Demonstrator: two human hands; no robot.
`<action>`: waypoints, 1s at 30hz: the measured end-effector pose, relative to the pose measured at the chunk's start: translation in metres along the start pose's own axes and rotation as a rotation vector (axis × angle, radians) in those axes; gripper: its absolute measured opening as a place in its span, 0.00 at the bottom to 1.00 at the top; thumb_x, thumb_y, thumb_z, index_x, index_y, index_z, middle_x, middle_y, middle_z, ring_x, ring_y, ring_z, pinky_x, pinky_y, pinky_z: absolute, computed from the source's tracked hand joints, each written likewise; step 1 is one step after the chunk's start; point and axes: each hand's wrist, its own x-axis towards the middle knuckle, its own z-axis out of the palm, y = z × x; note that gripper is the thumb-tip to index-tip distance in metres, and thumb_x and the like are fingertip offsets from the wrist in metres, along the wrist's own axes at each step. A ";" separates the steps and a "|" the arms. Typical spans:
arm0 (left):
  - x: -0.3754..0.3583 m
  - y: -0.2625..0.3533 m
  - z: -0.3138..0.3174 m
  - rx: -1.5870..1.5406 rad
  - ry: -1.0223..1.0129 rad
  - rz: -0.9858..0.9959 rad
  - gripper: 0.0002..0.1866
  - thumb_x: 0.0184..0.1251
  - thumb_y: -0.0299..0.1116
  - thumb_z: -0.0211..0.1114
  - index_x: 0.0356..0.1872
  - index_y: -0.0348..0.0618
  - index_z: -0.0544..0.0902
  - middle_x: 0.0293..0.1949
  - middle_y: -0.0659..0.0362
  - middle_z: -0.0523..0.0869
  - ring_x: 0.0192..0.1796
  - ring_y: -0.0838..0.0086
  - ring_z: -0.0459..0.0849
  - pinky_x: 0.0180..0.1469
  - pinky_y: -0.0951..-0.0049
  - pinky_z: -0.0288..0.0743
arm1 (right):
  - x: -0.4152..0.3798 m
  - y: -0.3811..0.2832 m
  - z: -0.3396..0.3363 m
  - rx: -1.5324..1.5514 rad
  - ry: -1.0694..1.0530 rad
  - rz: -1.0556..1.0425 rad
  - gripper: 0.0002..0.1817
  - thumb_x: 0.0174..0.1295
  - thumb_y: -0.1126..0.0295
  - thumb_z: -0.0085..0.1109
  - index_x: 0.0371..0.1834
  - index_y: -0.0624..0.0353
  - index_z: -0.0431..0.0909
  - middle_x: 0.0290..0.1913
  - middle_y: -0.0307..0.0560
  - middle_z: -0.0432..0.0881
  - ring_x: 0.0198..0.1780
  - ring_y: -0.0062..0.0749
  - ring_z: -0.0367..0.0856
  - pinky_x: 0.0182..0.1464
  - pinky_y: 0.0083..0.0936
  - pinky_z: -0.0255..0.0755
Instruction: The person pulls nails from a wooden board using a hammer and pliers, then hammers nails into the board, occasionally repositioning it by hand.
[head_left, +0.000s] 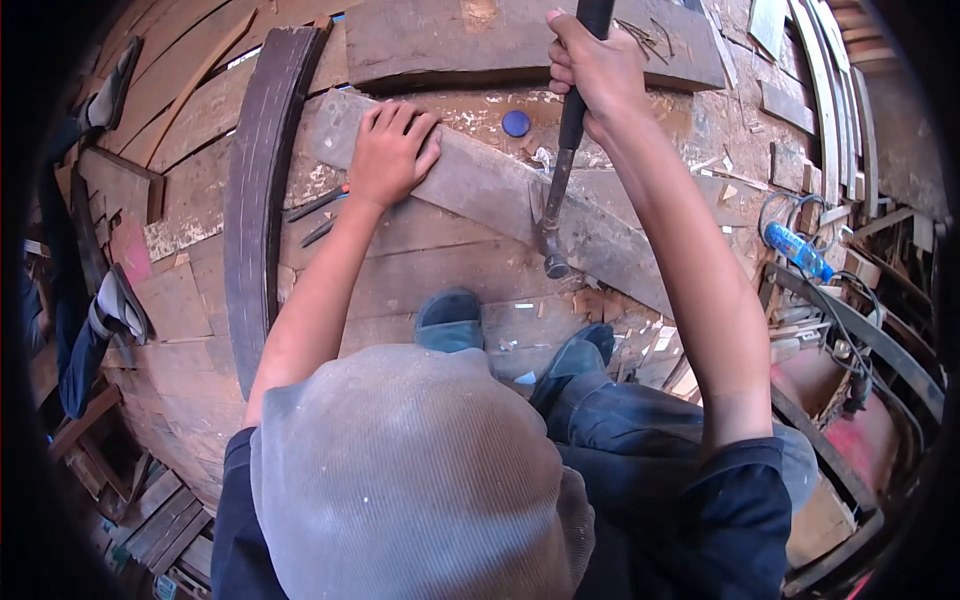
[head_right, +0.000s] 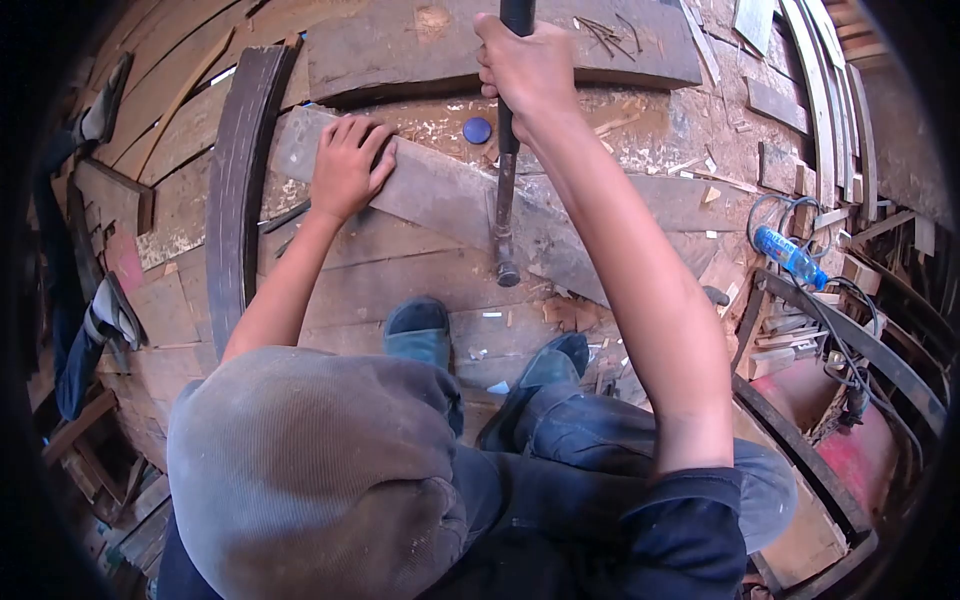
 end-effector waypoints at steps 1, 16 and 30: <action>0.000 0.000 0.000 0.001 -0.003 -0.002 0.13 0.66 0.39 0.65 0.48 0.47 0.83 0.46 0.57 0.81 0.55 0.60 0.79 0.63 0.58 0.67 | 0.006 0.004 0.002 -0.003 -0.006 -0.008 0.17 0.66 0.65 0.64 0.23 0.58 0.70 0.19 0.35 0.72 0.20 0.17 0.68 0.22 0.21 0.62; 0.002 -0.003 0.003 0.006 -0.045 -0.046 0.13 0.66 0.41 0.65 0.48 0.49 0.83 0.45 0.57 0.81 0.54 0.61 0.78 0.62 0.57 0.66 | -0.019 -0.001 -0.004 -0.058 0.193 -0.292 0.14 0.68 0.68 0.62 0.26 0.55 0.69 0.17 0.33 0.68 0.15 0.16 0.65 0.17 0.19 0.59; 0.015 0.009 0.004 0.114 -0.112 -0.071 0.16 0.68 0.48 0.62 0.46 0.48 0.82 0.44 0.56 0.79 0.55 0.62 0.77 0.62 0.53 0.63 | -0.005 -0.001 0.003 -0.060 0.269 -0.327 0.17 0.65 0.68 0.63 0.22 0.58 0.68 0.16 0.36 0.69 0.14 0.17 0.65 0.17 0.19 0.57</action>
